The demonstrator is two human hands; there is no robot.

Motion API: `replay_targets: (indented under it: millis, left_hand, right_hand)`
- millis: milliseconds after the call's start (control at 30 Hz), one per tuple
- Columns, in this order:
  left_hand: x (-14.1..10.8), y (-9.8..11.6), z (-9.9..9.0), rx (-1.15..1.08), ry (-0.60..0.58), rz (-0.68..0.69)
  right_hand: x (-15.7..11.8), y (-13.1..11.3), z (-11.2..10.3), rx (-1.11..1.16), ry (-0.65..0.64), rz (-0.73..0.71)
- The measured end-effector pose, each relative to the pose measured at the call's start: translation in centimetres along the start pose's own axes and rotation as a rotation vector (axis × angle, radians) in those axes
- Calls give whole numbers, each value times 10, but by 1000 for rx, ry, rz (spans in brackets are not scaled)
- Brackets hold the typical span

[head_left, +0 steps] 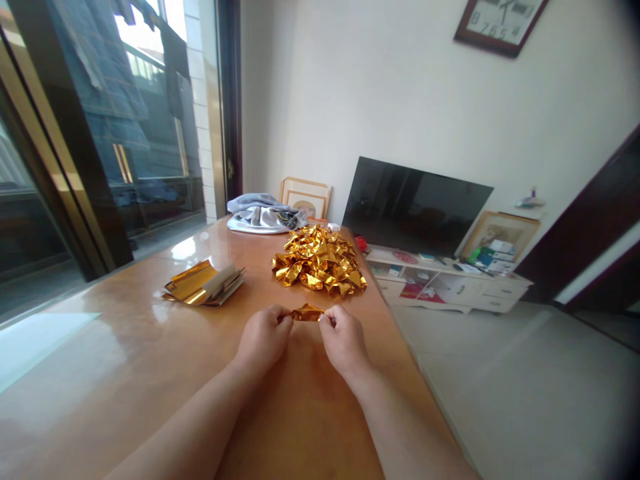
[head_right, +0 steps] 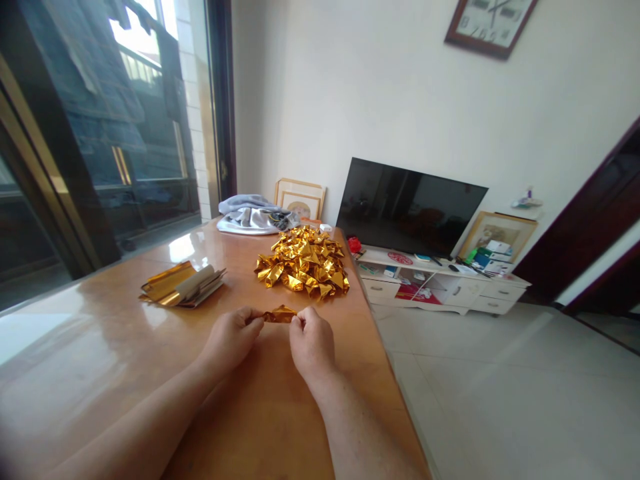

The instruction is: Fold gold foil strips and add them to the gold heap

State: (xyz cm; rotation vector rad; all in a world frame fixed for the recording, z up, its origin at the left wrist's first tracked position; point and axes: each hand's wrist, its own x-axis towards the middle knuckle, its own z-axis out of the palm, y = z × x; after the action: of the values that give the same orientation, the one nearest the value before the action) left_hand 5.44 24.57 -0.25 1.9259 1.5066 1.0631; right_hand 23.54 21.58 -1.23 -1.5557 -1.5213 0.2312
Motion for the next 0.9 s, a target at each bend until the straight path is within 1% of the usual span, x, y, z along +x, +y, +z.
replay_targets:
  millis: [167, 267, 400, 533, 700, 900]
  left_hand:
    - [-3, 5, -3, 103, -39, 36]
    - [-1, 3, -2, 22, -7, 21]
    - [5, -8, 1, -149, 10, -62]
    - [9, -14, -1, -199, 20, -107]
    - [10, -17, -3, -234, 31, -147]
    - [10, -16, -4, -245, 29, -144]
  right_hand:
    - [0, 1, 0, 7, -2, 10]
    - [2, 2, 0, 58, -4, 55]
    - [4, 0, 0, 280, -65, 196]
    - [5, -5, -4, 491, -92, 293]
    - [5, -11, -9, 622, -57, 263]
    - [3, -15, -9, 698, -78, 241]
